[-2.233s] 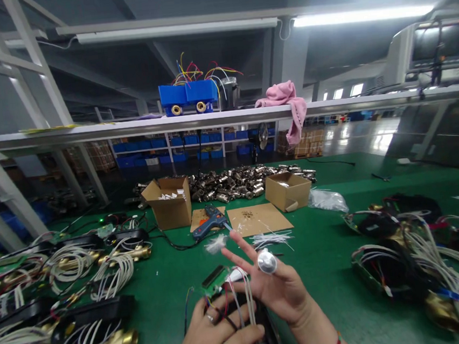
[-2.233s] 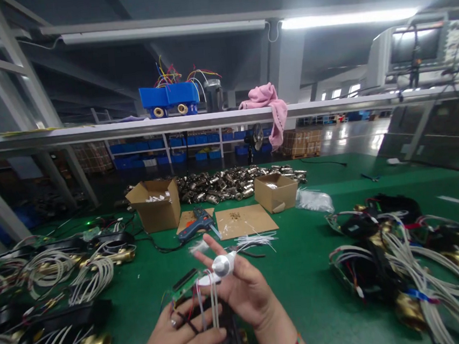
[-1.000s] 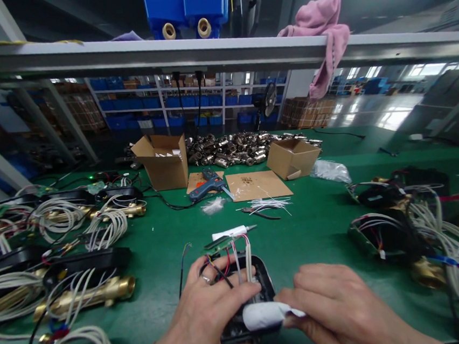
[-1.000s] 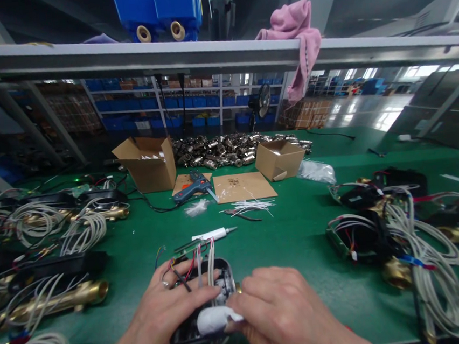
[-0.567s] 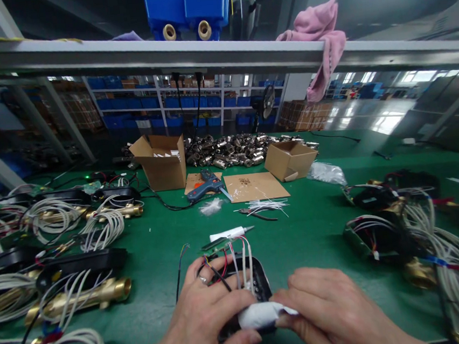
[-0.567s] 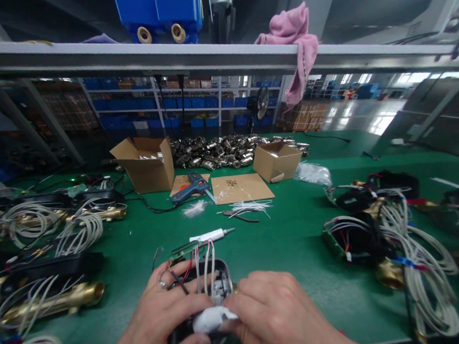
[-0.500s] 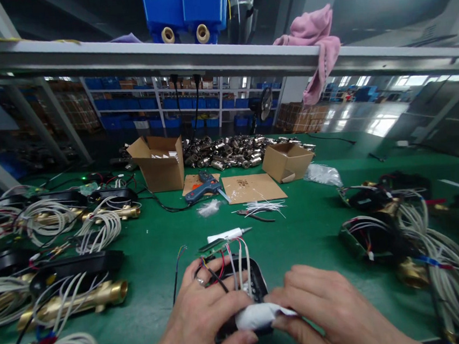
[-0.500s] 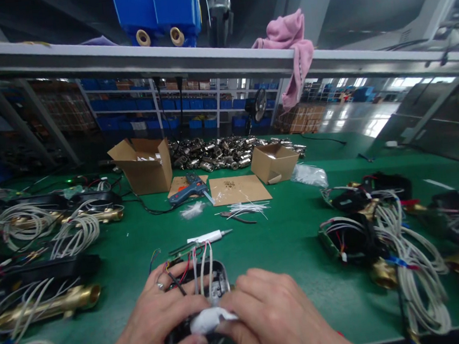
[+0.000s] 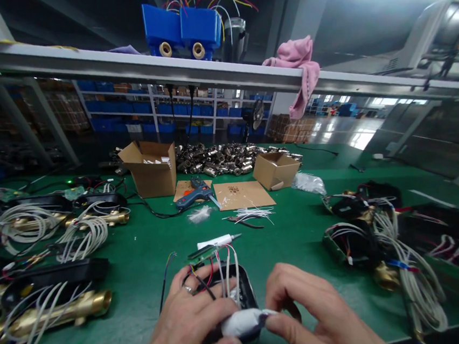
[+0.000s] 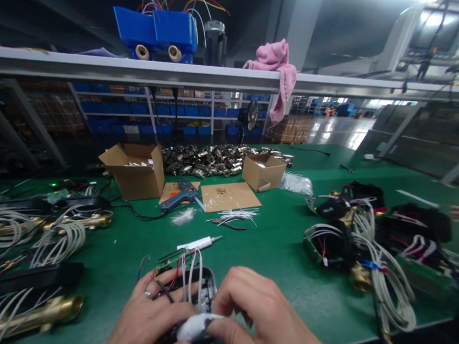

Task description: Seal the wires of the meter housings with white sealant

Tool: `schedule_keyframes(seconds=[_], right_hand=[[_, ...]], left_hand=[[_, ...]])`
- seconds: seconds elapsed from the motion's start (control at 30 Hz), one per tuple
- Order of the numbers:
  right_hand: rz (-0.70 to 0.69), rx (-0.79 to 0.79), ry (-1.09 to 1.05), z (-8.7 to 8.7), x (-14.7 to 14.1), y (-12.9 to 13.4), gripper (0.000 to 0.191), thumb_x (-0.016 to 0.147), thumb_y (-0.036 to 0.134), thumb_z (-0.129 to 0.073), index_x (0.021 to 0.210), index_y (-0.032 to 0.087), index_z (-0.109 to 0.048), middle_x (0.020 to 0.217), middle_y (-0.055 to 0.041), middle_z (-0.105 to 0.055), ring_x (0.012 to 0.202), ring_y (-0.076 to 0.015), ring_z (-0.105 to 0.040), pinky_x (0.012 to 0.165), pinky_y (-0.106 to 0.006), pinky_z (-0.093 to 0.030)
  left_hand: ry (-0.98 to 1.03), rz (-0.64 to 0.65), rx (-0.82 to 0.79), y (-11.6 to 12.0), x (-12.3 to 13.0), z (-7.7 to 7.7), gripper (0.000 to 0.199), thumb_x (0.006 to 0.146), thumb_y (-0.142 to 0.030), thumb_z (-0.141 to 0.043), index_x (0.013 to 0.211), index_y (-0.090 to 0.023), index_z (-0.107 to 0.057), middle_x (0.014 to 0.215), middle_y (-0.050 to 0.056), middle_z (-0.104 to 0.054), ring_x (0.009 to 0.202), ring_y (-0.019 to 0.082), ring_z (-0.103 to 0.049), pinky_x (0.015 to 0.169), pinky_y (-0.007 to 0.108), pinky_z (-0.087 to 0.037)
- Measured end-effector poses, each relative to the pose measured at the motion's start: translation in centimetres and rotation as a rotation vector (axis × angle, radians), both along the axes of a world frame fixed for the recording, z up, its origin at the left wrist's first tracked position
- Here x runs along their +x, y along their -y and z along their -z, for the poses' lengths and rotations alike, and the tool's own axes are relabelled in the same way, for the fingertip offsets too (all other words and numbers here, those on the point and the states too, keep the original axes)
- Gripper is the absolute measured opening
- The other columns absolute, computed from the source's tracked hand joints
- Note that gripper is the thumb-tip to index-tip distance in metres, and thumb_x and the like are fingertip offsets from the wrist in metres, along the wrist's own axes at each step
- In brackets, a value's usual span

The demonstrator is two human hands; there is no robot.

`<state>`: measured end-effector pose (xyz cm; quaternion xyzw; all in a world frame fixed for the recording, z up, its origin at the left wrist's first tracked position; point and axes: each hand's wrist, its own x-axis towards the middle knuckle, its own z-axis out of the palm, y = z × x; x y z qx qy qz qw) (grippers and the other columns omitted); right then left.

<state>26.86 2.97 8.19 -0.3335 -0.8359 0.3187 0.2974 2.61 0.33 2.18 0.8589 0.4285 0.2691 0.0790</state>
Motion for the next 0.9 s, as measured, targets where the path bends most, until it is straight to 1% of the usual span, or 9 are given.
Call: schedule_keyframes(seconds=[0.1,0.33,0.5,0.57,0.63,0.73,0.77,0.83,0.9], right_hand=[[0.034,-0.202,-0.026,-0.6,0.5,0.0,0.026,0.102,0.035,-0.05,0.081,0.021,-0.054,0.079,0.0006,-0.056,0.073,-0.0145,-0.051,0.066,-0.025,-0.039],[0.091,-0.258,0.065,-0.7,-0.2,0.1,0.025,0.102,0.035,-0.04,0.083,0.021,-0.05,0.083,-0.0012,-0.055,0.078,-0.0172,-0.05,0.073,-0.029,-0.037],[-0.042,-0.638,-0.047,-0.3,-0.5,-1.0,0.039,0.097,0.057,-0.051,0.084,0.02,-0.05,0.081,0.0001,-0.049,0.078,-0.0161,-0.044,0.069,-0.027,-0.036],[-0.059,-0.69,-0.155,0.0,-0.5,-1.1,0.043,0.094,0.062,-0.056,0.088,0.02,-0.05,0.079,0.0014,-0.048,0.073,-0.0146,-0.043,0.064,-0.025,-0.036],[-0.004,-0.396,-0.137,0.7,-0.6,-0.8,0.036,0.1,0.054,-0.054,0.091,0.02,-0.054,0.079,0.0003,-0.054,0.072,-0.0146,-0.049,0.064,-0.025,-0.038],[0.079,0.384,-0.049,2.3,-0.8,0.1,0.029,0.106,0.042,-0.047,0.095,0.018,-0.059,0.08,-0.0031,-0.061,0.072,-0.0162,-0.054,0.064,-0.027,-0.04],[0.098,0.561,-0.044,2.8,-0.9,0.4,0.025,0.106,0.037,-0.048,0.097,0.017,-0.059,0.079,-0.0032,-0.062,0.07,-0.0164,-0.053,0.063,-0.028,-0.039],[0.141,0.72,-0.031,3.6,-1.2,0.7,0.016,0.105,0.026,-0.049,0.096,0.016,-0.058,0.074,-0.0023,-0.06,0.064,-0.016,-0.049,0.058,-0.029,-0.036],[0.137,0.726,0.006,3.8,-1.4,0.6,0.019,0.104,0.015,-0.044,0.091,0.016,-0.058,0.068,-0.0012,-0.056,0.059,-0.0157,-0.045,0.054,-0.03,-0.032]], left_hand=[[0.015,0.009,-0.016,0.1,0.1,0.0,0.028,0.101,-0.059,-0.044,0.114,-0.039,-0.059,0.133,-0.014,-0.064,0.138,0.024,-0.044,0.111,0.043,-0.016],[0.003,-0.007,-0.043,0.1,0.1,-0.2,0.026,0.101,-0.058,-0.044,0.114,-0.041,-0.059,0.137,-0.016,-0.061,0.139,0.023,-0.042,0.112,0.044,-0.016],[-0.041,0.002,0.032,0.3,0.1,-0.1,0.029,0.102,-0.058,-0.04,0.116,-0.039,-0.058,0.138,-0.015,-0.061,0.139,0.022,-0.043,0.111,0.042,-0.018],[-0.046,-0.006,0.034,0.3,0.1,0.0,0.032,0.102,-0.06,-0.039,0.116,-0.04,-0.058,0.137,-0.014,-0.062,0.139,0.022,-0.043,0.112,0.043,-0.017],[-0.049,-0.021,0.026,0.3,0.0,0.0,0.033,0.102,-0.061,-0.038,0.117,-0.04,-0.058,0.137,-0.014,-0.061,0.139,0.023,-0.043,0.112,0.043,-0.018],[-0.085,-0.008,0.03,-0.1,-0.3,-0.4,0.029,0.101,-0.059,-0.044,0.119,-0.04,-0.059,0.137,-0.014,-0.062,0.138,0.023,-0.046,0.111,0.043,-0.024],[-0.107,0.013,0.04,-0.3,-0.4,-0.7,0.028,0.1,-0.057,-0.048,0.119,-0.039,-0.059,0.136,-0.013,-0.063,0.136,0.023,-0.048,0.11,0.042,-0.028],[-0.142,0.051,0.066,-0.5,-0.6,-1.1,0.028,0.098,-0.054,-0.056,0.119,-0.037,-0.061,0.133,-0.01,-0.065,0.133,0.024,-0.052,0.107,0.041,-0.034],[-0.146,0.069,0.077,-0.5,-0.6,-1.2,0.028,0.096,-0.052,-0.059,0.118,-0.035,-0.063,0.13,-0.007,-0.068,0.131,0.026,-0.054,0.105,0.041,-0.038]])
